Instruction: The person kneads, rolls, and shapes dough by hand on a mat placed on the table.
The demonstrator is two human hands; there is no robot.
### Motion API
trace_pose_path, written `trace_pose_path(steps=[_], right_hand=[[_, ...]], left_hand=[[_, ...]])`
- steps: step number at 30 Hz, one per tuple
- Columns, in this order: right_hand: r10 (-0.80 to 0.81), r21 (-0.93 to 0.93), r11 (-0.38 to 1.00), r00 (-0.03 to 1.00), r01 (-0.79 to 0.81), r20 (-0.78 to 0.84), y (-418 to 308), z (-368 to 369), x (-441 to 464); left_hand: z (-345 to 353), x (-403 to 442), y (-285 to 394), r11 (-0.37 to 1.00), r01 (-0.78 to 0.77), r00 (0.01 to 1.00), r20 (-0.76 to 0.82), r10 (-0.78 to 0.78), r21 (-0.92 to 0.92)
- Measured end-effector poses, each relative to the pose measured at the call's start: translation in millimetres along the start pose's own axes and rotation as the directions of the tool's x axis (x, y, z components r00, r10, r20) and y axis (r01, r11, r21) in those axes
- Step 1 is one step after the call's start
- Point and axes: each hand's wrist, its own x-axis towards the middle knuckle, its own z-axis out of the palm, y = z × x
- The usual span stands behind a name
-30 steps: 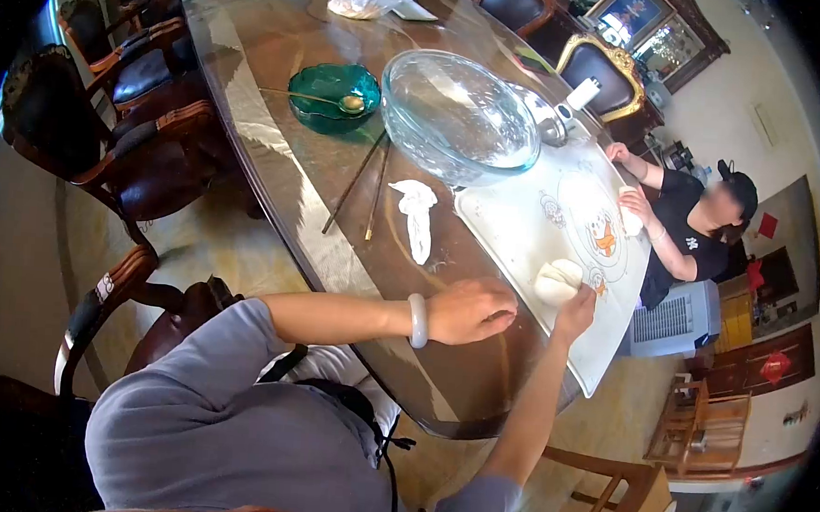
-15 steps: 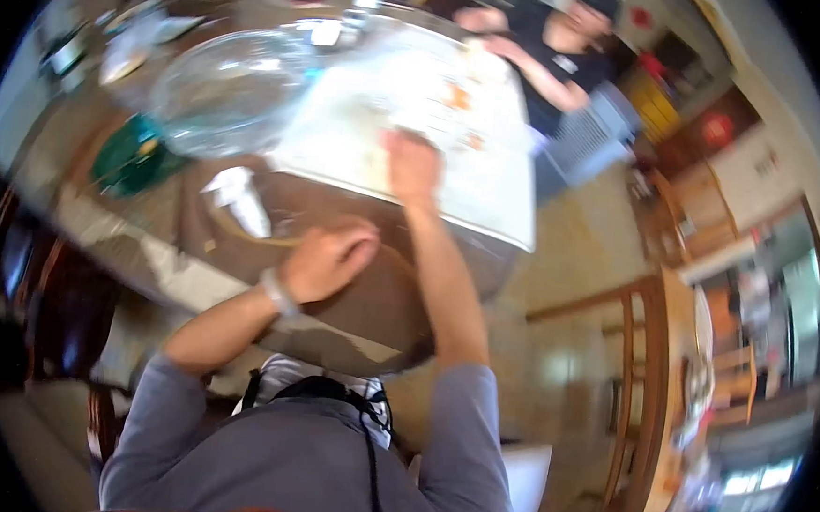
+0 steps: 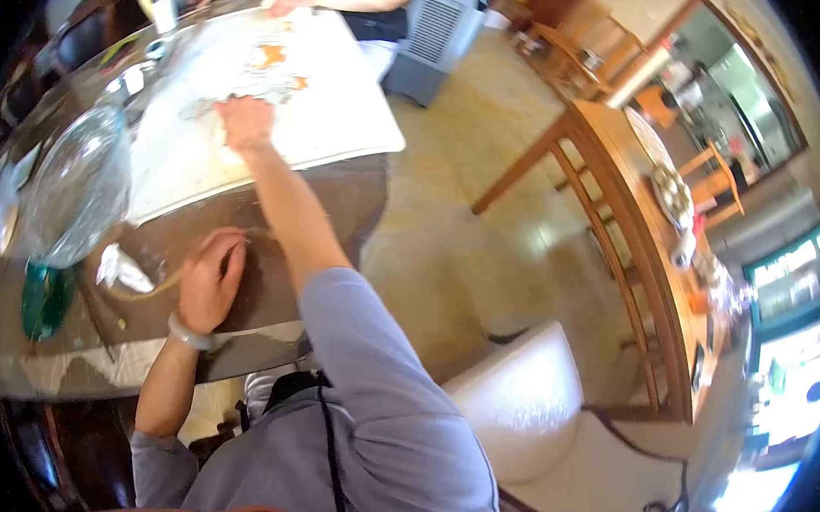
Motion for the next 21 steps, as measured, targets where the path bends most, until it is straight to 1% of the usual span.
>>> trace_pose_path(steps=[1, 2, 3, 4, 5, 6, 7, 8, 9, 11, 12, 14, 16, 19, 21], right_hand=[[-0.121, -0.066, 0.991, 0.991, 0.118, -0.048, -1, -3, -5], [-0.175, -0.085, 0.983, 0.970, 0.163, -0.167, 3, 11, 0], [-0.202, -0.057, 0.979, 0.890, 0.196, -0.409, 2, 15, -3], [-0.230, 0.033, 0.955, 0.810, 0.294, -0.540, 2, 12, -8], [-0.229, 0.080, 0.938, 0.777, 0.338, -0.587, 1, 6, -15], [-0.198, 0.083, 0.949, 0.782, 0.303, -0.591, 3, 1, -20], [-0.155, 0.134, 0.952, 0.809, 0.276, -0.567, 3, -3, -24], [-0.147, 0.164, 0.944, 0.810, 0.286, -0.567, 3, -9, -28], [-0.139, 0.203, 0.940, 0.852, 0.274, -0.505, 2, -18, -34], [-0.255, 0.102, 0.932, 0.828, 0.348, -0.499, -2, -25, -43], [-0.291, 0.061, 0.927, 0.810, 0.371, -0.508, -2, -23, -45], [-0.363, -0.023, 0.911, 0.773, 0.412, -0.520, -1, -14, -46], [-0.360, -0.030, 0.919, 0.803, 0.393, -0.475, 1, -8, -37], [-0.366, -0.013, 0.921, 0.851, 0.390, -0.375, 4, 0, -18], [-0.354, 0.013, 0.927, 0.887, 0.374, -0.298, 5, 2, -6]], left_hand=[[-2, -1, -5, 1.000, 0.006, 1.000, -0.014, -0.006, 0.014], [-3, -2, -10, 0.999, 0.033, 0.999, -0.034, -0.032, 0.017], [-4, -3, -13, 0.998, 0.057, 0.997, -0.053, -0.056, 0.016], [-6, -4, -15, 0.997, 0.076, 0.995, -0.070, -0.075, 0.015], [-8, -5, -17, 0.997, 0.065, 0.994, -0.089, -0.062, 0.030], [-8, -3, -17, 0.998, 0.048, 0.994, -0.098, -0.044, 0.041], [-10, -3, -18, 0.998, 0.037, 0.994, -0.109, -0.031, 0.054], [-11, -3, -17, 0.998, 0.024, 0.993, -0.116, -0.017, 0.062], [-11, -4, -17, 0.999, 0.018, 0.993, -0.117, -0.012, 0.048], [-8, -5, -17, 1.000, 0.006, 0.993, -0.117, -0.005, 0.016], [-7, -4, -16, 0.999, -0.025, 0.991, -0.129, 0.028, 0.024], [-9, -4, -10, 0.999, -0.029, 0.994, -0.109, 0.033, 0.036], [-9, -5, -11, 0.999, -0.039, 0.996, -0.073, 0.041, 0.031], [-10, -4, -8, 0.999, -0.035, 0.996, -0.078, 0.035, 0.002], [-6, -4, -9, 0.997, -0.073, 0.993, -0.090, 0.075, 0.017]])
